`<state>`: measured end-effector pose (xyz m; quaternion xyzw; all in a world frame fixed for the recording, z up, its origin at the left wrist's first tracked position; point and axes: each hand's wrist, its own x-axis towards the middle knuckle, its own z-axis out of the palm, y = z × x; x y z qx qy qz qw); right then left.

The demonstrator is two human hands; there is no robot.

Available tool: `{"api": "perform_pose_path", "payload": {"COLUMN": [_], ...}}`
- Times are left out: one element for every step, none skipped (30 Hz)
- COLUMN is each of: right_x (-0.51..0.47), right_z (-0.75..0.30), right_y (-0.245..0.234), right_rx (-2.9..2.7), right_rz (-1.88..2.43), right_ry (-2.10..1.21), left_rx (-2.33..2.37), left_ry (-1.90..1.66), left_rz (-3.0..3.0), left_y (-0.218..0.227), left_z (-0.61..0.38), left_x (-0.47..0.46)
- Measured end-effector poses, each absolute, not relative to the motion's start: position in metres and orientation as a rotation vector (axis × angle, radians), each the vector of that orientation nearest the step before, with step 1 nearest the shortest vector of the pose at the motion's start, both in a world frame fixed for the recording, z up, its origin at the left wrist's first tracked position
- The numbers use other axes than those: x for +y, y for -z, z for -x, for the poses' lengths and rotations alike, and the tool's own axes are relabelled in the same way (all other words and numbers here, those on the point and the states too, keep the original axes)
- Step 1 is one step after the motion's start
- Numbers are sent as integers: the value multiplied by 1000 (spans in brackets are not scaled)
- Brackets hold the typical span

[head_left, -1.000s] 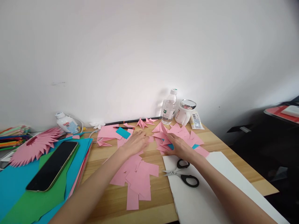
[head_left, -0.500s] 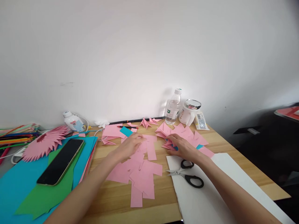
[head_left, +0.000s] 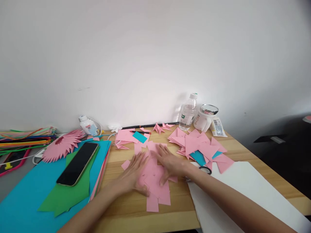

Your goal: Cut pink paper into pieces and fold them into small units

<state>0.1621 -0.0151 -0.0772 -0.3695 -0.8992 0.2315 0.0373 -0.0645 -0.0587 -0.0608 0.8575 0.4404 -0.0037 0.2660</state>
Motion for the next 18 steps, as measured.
{"api": "perform_pose_path", "payload": {"right_x": [-19, -24, -29, -34, -38, -42, -45, -48, -50, -51, -53, -54, -56, -58, -61, -64, -67, -71], "right_z": [-157, -152, -148, -145, -143, -141, -142, -143, -145, -148, -151, -155, -158, -160, -162, -163, -164, -163], "right_y": [79, 81, 82, 82, 82, 81, 79, 77, 75, 72, 69, 66, 63, 61, 60, 60, 62, 64], "right_rx": [-2768, -2769, -2760, -2743, -2720, -2697, -2675, -2655, -2637, -2622, -2610, -2602, -2599, -2600, -2602, -2603, -2605, -2609], "right_rz": [1083, 1035, 992, 960, 942, 940, 955, 982, 1015, 1049, 1076, 1090, 1082, 1060, 1029, 1000, 988, 998], "right_ry": [-722, -734, -746, -755, -765, -778, -800, -831, -869, -909, -938, -944, -922, -877, -824, -775, -742, -731], "left_rx": [1199, 1184, 1149, 1122, 1098, 1076, 1059, 1047, 1058, 1099, 1159, 1256, 1333, 1393, 1432, 1448, 1477, 1498], "left_ry": [-34, -95, -153, -201, -233, -246, -253, -264, -296, -359, -434, -529, -585, -601, -593, -582, -559, -525], "left_rz": [-2305, -2307, -2310, -2298, -2280, -2258, -2234, -2213, -2192, -2172, -2158, -2150, -2170, -2219, -2299, -2373, -2416, -2442], "left_y": [67, 72, 76, 78, 79, 77, 75, 71, 67, 64, 62, 60, 60, 61, 63, 65, 67, 69], "left_z": [64, 63, 62, 61, 61, 61, 62, 63, 65, 67, 69, 72, 74, 76, 77, 78, 78, 77], "left_x": [-58, -56, -55, -54, -53, -52, -51, -50, -48, -45, -41, -37, -31, -26, -20, -14, -10, -5]}}
